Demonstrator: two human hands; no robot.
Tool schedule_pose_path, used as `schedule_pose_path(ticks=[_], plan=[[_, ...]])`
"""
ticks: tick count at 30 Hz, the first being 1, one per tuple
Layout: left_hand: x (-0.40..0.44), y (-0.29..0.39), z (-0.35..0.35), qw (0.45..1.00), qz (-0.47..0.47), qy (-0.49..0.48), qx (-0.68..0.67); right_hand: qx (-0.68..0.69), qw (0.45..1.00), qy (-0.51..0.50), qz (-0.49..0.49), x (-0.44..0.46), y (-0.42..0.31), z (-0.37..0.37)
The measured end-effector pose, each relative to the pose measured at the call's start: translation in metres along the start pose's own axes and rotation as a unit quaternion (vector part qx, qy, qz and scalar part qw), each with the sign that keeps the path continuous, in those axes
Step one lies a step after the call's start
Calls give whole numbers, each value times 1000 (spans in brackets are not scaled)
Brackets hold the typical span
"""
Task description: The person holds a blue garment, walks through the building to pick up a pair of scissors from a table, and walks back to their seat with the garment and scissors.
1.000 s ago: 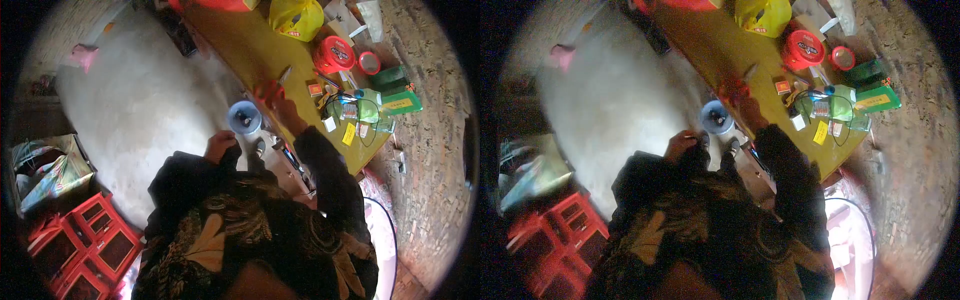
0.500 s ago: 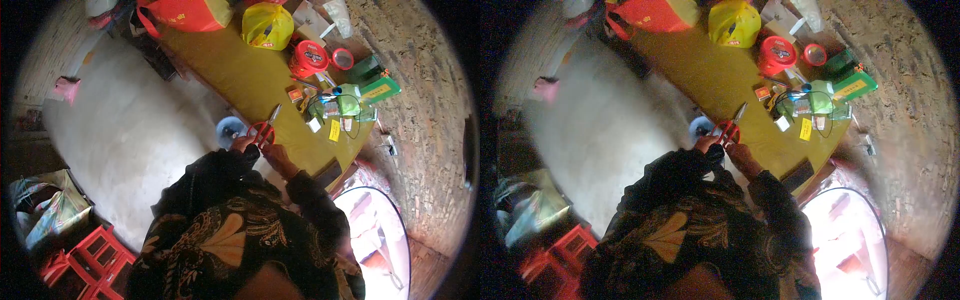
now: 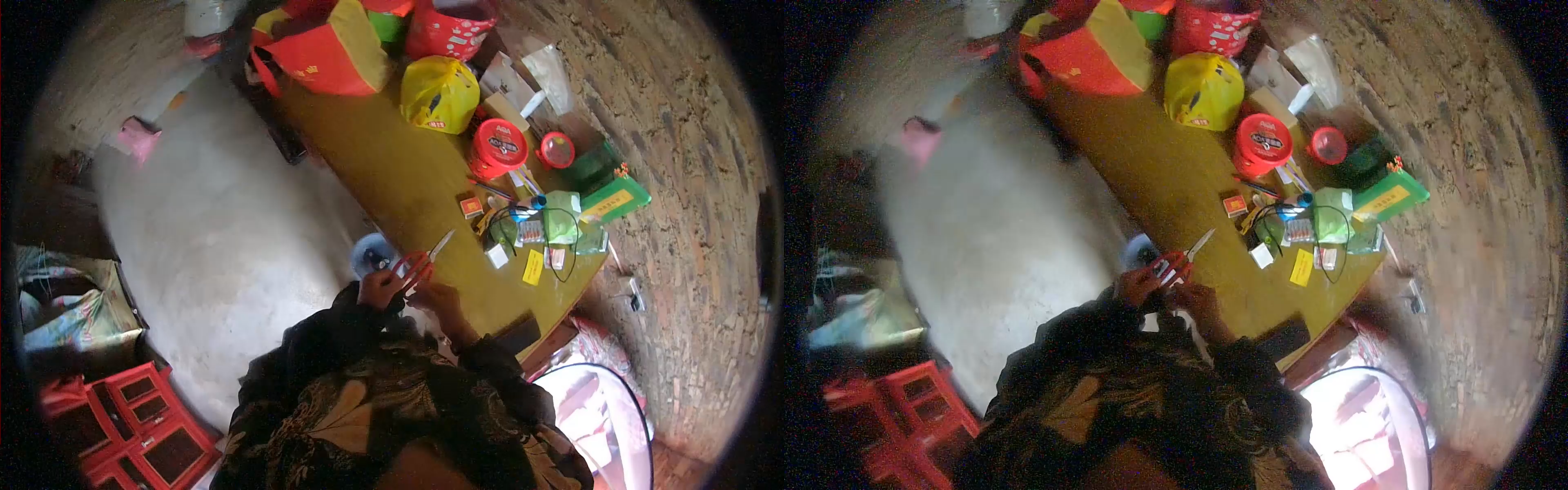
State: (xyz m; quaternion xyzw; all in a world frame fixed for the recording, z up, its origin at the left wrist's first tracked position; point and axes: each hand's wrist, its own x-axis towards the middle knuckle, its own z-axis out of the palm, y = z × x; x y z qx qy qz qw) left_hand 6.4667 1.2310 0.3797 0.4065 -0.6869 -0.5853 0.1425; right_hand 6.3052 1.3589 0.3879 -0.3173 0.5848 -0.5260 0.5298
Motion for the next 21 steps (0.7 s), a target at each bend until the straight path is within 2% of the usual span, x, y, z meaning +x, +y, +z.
schedule_pose_path(ticks=[1,2,3,6,7,8,12,14,15,16,17,19,21], plan=[[-5,7,-2,1000,1,11,-1,131,987,8,92,0,-13,7],[-12,21,-5,997,3,75,-14,-19,999,-32,18,9,2,8],[-17,29,-9,990,5,138,-27,-164,983,-49,-64,19,15,10],[-35,26,-27,990,-24,117,-70,-16,991,-44,-127,25,-26,44],[-40,26,-36,990,-35,109,-85,72,996,-47,-25,26,-52,56],[-46,36,-48,992,-27,118,-42,158,983,-48,77,30,-67,66],[-65,52,-93,986,7,163,35,111,990,-77,47,55,-79,108],[-75,45,-121,983,46,176,-8,-45,992,-111,-44,65,-101,134],[-81,44,-136,978,79,187,-53,-43,993,-105,-45,65,-115,154],[-94,66,-156,978,82,190,-1,5,995,-101,-24,64,-137,181],[-97,60,-169,979,83,188,-3,53,994,-99,-4,67,-148,204],[-107,50,-201,968,33,249,-28,18,994,-105,-25,88,-136,236],[-120,50,-232,964,-13,251,-85,75,983,-165,-35,98,-139,278]])
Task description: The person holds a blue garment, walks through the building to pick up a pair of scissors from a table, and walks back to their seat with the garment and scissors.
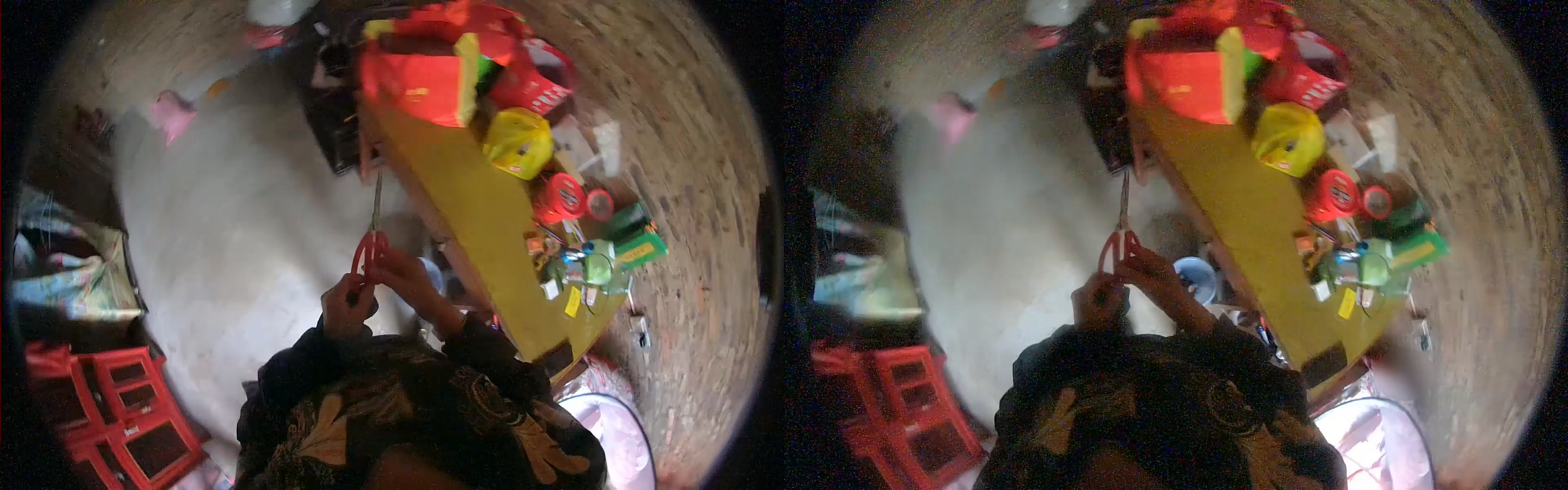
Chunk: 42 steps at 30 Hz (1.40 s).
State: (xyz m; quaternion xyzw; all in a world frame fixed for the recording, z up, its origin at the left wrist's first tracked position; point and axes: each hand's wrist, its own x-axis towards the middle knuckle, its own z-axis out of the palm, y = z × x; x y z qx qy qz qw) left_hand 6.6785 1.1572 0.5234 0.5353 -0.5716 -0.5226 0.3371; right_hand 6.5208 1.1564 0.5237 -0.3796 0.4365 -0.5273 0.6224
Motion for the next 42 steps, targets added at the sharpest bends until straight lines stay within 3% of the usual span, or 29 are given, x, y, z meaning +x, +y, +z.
schedule_pose_path(ticks=[2,3,4,6,7,11,13,14,15,17,19,20,22,26,29,31,35,37,39,42], plan=[[3,-5,-34,999,13,-18,40,-58,998,-18,26,19,7,31],[6,-10,-48,989,102,-19,107,-109,994,4,25,20,-5,49],[7,-6,-63,986,122,-33,108,-161,986,22,22,25,-10,64],[10,-4,-86,975,137,-44,171,-88,994,58,36,42,23,78],[12,-7,-91,973,181,-22,141,-93,994,25,45,50,32,88],[31,-27,-125,968,189,32,162,-45,998,9,47,88,53,122],[43,-26,-147,971,184,-37,145,60,995,-11,76,111,53,132],[47,-25,-158,973,181,-28,142,56,995,-19,80,120,48,137],[52,-22,-167,980,169,-29,105,-104,993,-52,13,127,40,141],[67,-29,-186,986,154,-20,64,123,986,-100,53,165,64,116],[87,-54,-208,998,-38,-34,-39,305,936,-128,117,197,83,91],[97,-71,-218,998,-40,-28,-39,325,925,-129,148,210,94,75],[120,-110,-239,985,24,19,-171,346,909,-121,199,234,120,34],[185,-157,-282,995,87,33,-38,309,908,-91,269,303,163,-16],[236,-154,-323,994,67,39,-80,84,943,25,322,365,120,38],[265,-131,-350,959,-62,116,-252,51,943,-18,329,415,100,71],[302,-115,-400,961,-53,200,-181,3,934,-92,346,507,80,155],[317,-118,-430,955,-72,216,-189,40,948,-210,238,562,64,224],[333,-127,-458,934,-112,216,-261,59,944,-269,183,608,51,290],[357,-152,-507,878,-166,201,-402,51,926,-294,230,651,31,382]])
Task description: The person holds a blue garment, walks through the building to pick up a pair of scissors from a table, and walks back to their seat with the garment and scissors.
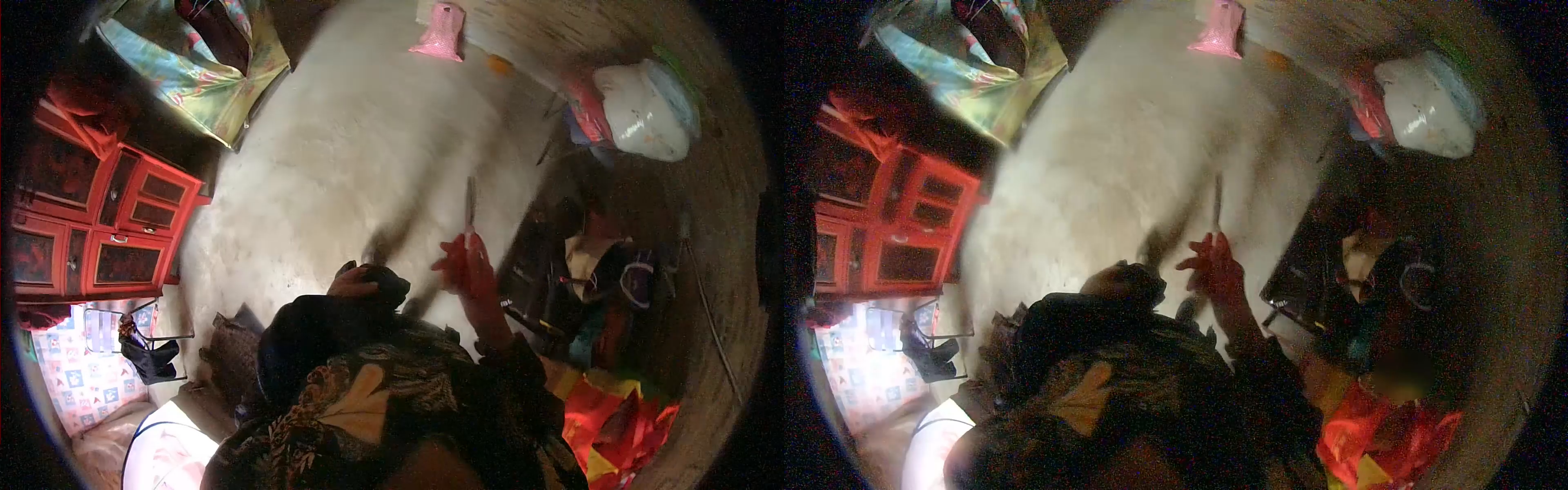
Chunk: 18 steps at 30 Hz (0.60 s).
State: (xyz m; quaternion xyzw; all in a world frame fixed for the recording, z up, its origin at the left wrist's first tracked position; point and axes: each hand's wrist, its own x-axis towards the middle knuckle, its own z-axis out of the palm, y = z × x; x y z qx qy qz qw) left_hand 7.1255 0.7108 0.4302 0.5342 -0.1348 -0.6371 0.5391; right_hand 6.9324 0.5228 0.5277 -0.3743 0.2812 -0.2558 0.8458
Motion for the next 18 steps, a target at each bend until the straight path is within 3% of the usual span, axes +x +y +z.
schedule_pose_path(ticks=[3,4,6,8,9,10,11,12,15,17,18], plan=[[55,30,-40,994,-57,-7,-91,-3,999,-22,37,71,-20,45],[77,44,-55,991,-73,-11,-112,22,994,-78,73,104,-13,42],[118,83,-77,997,-61,11,-40,46,984,-134,108,160,-13,48],[149,138,-98,997,-49,34,38,-42,997,-5,66,206,-18,67],[161,171,-104,999,-30,15,-5,141,980,-125,68,249,10,31],[173,197,-112,999,-10,-3,-50,138,980,-127,71,268,9,23],[191,216,-128,996,6,-53,-65,129,988,-49,75,280,7,21],[208,241,-138,997,11,-53,-62,149,987,-38,51,302,5,13],[256,274,-171,998,21,10,-54,215,973,-79,-16,358,18,-20],[305,270,-208,997,77,-4,-15,116,983,121,-73,386,41,-42],[320,283,-218,995,96,-8,-2,138,978,112,-105,404,32,-37]])
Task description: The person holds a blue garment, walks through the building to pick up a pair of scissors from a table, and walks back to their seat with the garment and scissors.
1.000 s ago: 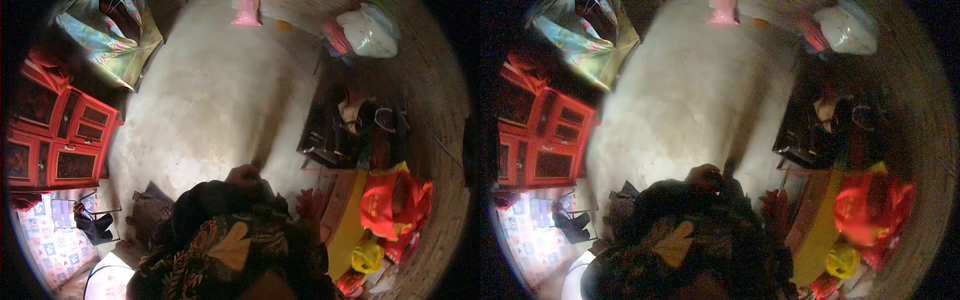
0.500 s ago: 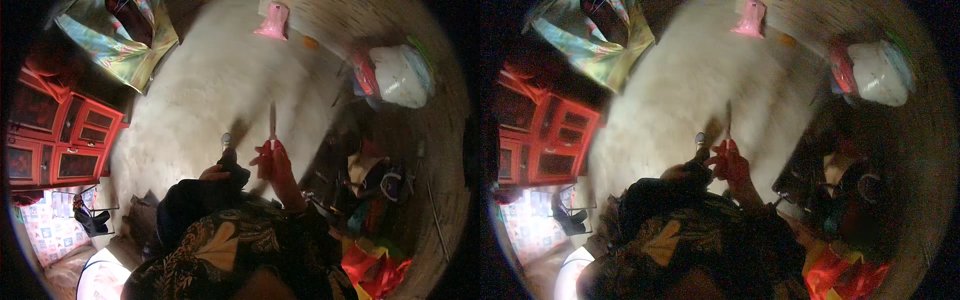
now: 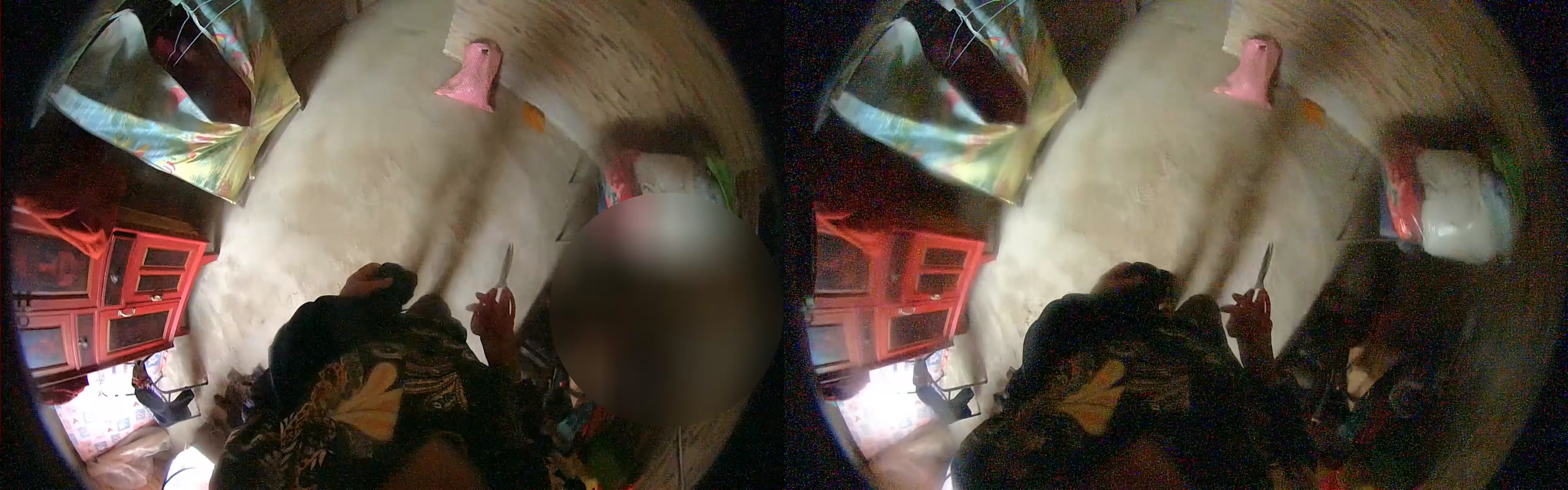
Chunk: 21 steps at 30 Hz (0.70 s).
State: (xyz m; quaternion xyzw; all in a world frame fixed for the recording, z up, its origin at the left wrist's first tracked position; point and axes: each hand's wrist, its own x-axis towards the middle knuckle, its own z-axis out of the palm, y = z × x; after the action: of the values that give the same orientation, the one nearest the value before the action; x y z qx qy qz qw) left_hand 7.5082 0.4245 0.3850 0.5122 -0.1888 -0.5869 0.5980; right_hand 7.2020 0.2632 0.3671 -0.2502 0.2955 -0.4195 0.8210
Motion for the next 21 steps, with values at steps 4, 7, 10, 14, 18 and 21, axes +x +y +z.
schedule_pose_path(ticks=[4,7,10,14,18,21], plan=[[51,81,-13,993,-69,49,-79,-14,993,-29,110,70,-43,82],[115,90,-51,994,-55,94,-26,-5,989,-31,143,153,-40,98],[189,141,-67,989,-31,126,64,-52,983,-6,176,246,-50,145],[285,210,-97,974,-76,195,-82,-20,987,-87,133,387,-21,169],[350,246,-157,969,-2,248,-4,-351,919,-144,106,511,-14,271],[387,284,-211,955,98,260,103,-432,836,-335,-46,605,12,330]])
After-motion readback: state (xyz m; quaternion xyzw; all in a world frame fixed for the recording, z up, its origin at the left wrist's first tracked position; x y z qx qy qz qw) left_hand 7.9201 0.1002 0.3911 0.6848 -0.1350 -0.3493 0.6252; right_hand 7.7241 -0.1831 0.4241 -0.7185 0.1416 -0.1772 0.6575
